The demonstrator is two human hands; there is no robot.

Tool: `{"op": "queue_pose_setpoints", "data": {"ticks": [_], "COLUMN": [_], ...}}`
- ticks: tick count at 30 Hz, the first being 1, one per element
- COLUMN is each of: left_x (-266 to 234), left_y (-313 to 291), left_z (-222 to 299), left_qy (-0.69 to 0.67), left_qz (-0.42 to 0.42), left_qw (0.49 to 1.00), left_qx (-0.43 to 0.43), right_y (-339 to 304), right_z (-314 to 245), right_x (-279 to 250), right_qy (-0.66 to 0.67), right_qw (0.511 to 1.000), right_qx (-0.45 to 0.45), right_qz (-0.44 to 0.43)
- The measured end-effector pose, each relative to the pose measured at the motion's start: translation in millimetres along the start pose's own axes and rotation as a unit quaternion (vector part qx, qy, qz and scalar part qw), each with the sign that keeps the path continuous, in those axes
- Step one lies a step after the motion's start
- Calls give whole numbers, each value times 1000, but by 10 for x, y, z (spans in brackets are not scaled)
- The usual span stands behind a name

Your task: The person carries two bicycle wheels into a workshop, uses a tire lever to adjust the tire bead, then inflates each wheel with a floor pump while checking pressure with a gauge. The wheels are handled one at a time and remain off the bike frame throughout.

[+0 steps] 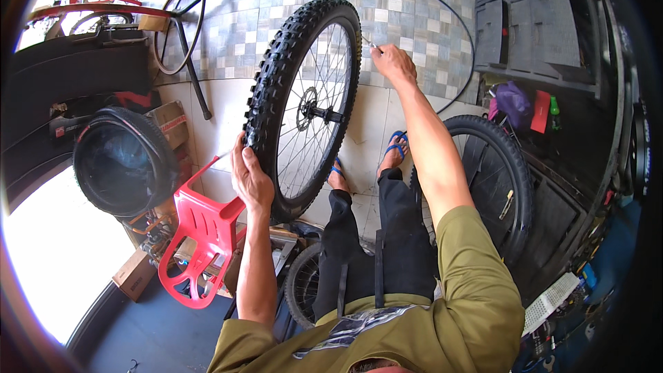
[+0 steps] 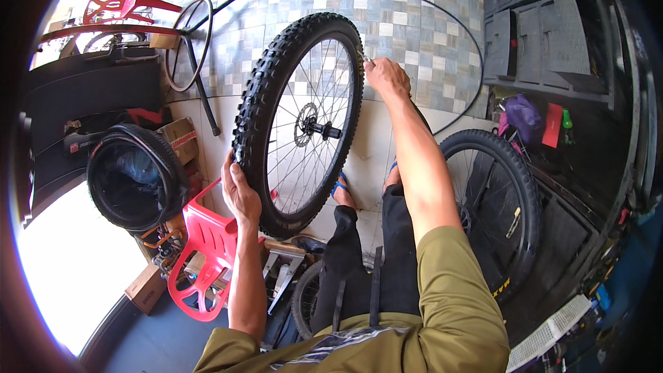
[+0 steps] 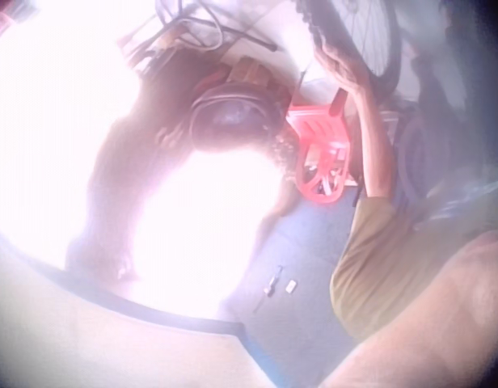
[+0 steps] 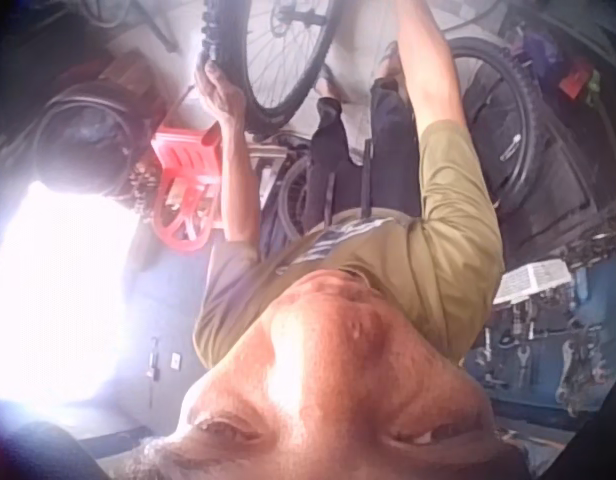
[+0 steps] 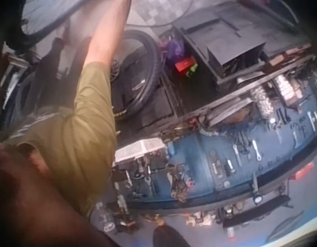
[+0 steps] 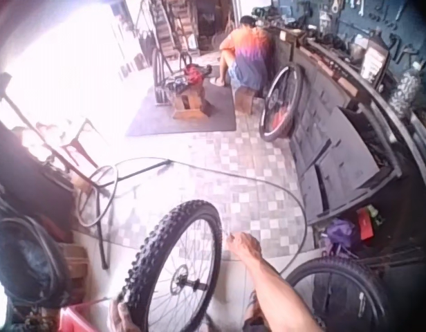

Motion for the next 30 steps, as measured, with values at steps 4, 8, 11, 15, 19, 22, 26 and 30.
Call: {"op": "queue_pose_setpoints", "data": {"ticks": [4,8,11,15,19,22,26,30], "left_x": [-61,-106,-172,-206,-254,-191,-267,-204], "left_y": [-142,-314,-454,-501,-307,14,441,1086], "left_z": [-101,-117,-237,-332,-359,-180,-326,-429], "left_qy": [-7,5,-41,-118,-12,44,82,92], "left_qz": [16,35,58,90,76,57,36,-24], "left_qw": [1000,999,996,986,995,996,996,994], "left_qx": [-4,-17,-57,-77,-57,-47,14,-54], "right_y": [280,453,523,475,-1,-391,-1294,-1768], "right_z": [152,225,255,373,536,561,-64,-463], "right_x": [585,1189,1583,2028,2019,1801,1201,380], "right_qy": [-52,-86,-97,-113,-15,151,312,-15], "right_qw": [998,993,989,980,976,983,870,937], "right_qx": [-4,-6,8,-5,29,-60,-299,-324], "right_qz": [-40,-76,-108,-166,-215,-85,-237,-128]}}
Point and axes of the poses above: each hand's wrist, its own y-axis towards the middle knuckle, its own x-axis out of the palm, z = x × y, the point moved 5 cm from there along y, towards the middle knuckle, and after that the axes turned 13 degrees about -y, right-handed, at the moved point
